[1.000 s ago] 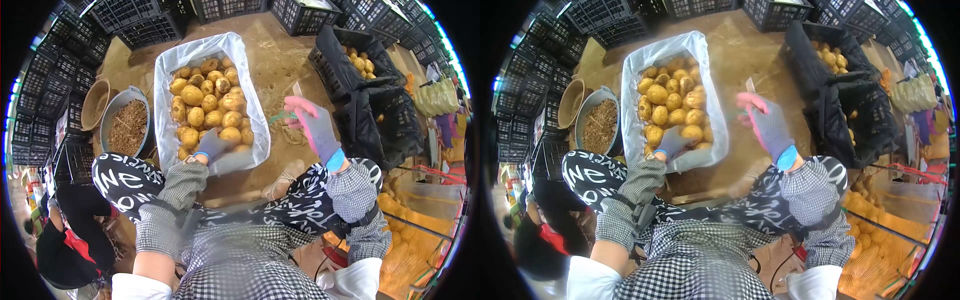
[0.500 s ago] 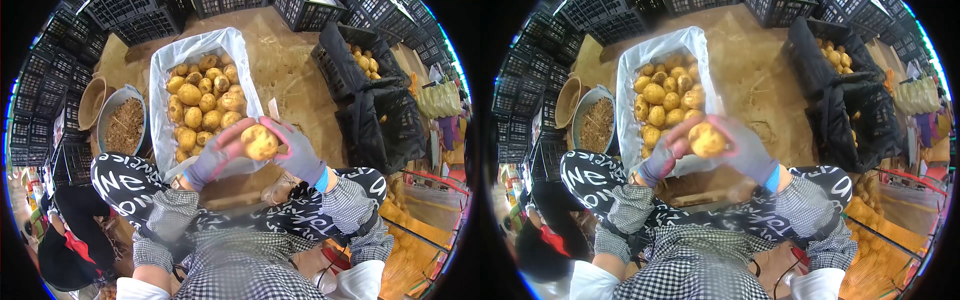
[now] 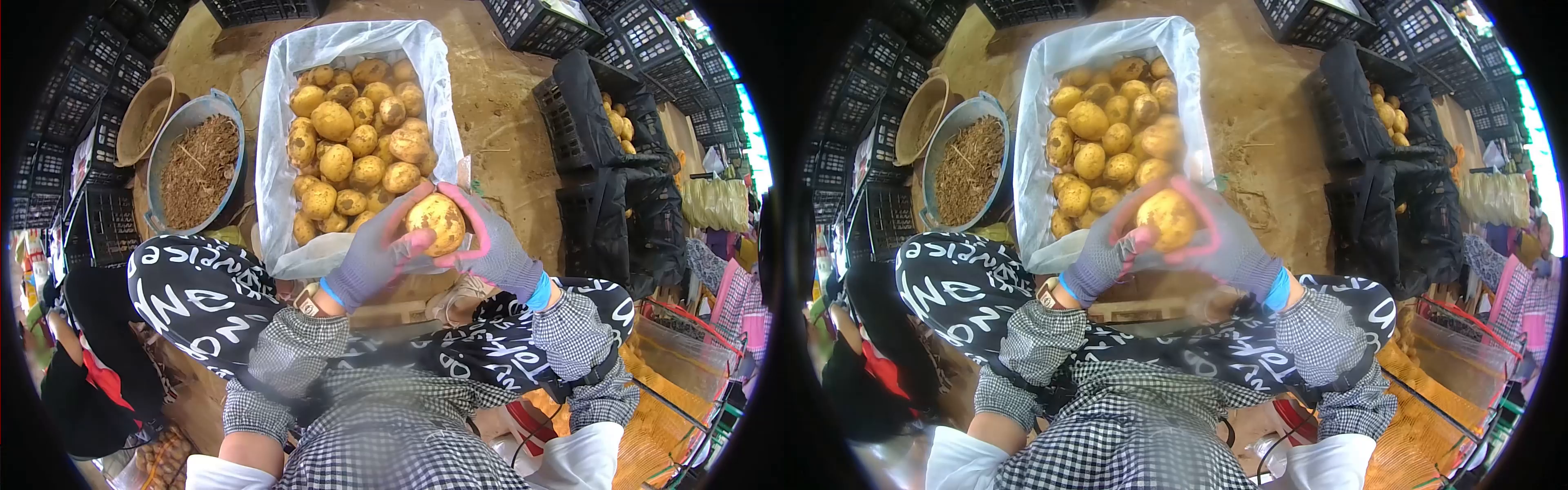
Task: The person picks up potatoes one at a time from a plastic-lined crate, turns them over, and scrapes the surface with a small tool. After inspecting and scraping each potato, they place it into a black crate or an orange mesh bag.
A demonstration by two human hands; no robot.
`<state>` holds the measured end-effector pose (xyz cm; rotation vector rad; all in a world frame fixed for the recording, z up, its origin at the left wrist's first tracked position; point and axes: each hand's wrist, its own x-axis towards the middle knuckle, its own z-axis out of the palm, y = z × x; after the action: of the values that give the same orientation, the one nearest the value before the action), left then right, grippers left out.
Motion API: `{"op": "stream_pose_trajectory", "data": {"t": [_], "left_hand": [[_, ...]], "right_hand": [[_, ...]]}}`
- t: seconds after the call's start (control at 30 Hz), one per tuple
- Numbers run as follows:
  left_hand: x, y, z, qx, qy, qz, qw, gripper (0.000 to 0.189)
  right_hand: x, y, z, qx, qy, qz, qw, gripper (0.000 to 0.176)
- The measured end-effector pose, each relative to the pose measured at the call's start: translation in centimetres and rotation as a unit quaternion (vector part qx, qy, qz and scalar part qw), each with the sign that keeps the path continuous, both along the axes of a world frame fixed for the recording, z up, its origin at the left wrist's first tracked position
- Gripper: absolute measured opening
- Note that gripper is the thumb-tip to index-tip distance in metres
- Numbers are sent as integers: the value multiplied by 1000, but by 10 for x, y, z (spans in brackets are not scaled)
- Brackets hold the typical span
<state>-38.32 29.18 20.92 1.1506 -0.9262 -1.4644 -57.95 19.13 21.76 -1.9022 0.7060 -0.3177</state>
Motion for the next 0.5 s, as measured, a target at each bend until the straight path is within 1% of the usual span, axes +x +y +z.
{"op": "stream_pose_trajectory", "data": {"t": [0.03, 0.1, 0.13, 0.17, 0.27, 0.33, 0.43, 0.47, 0.5], "left_hand": [[3, 0, -2, -1, -13, 6, 1000, 69], [6, 0, -11, 6, 27, 23, 999, 68], [5, -1, -20, 14, 79, 35, 996, 69], [5, -3, -26, 19, 129, 45, 990, 70], [-8, -1, -12, -13, 136, 24, 990, 73], [-9, -2, 2, -7, 161, 29, 987, 78], [-2, -7, 3, -17, 145, 53, 988, 84], [1, -6, 3, -22, 131, 62, 989, 86], [2, -5, 5, -14, 124, 63, 990, 87]], "right_hand": [[1, 0, -1, -14, 9, 7, 1000, 98], [5, 5, 3, -22, 24, 14, 999, 98], [7, 7, 5, -26, 31, 18, 999, 99], [7, 5, 2, -9, 6, 4, 1000, 97], [6, 4, -7, 17, -43, -28, 999, 89], [4, 0, -3, -25, -46, -18, 998, 79], [2, -6, 0, -134, -72, -5, 988, 62], [-1, -4, 6, -29, -71, -43, 996, 59], [-1, -2, 22, 77, -69, -79, 992, 56]]}}
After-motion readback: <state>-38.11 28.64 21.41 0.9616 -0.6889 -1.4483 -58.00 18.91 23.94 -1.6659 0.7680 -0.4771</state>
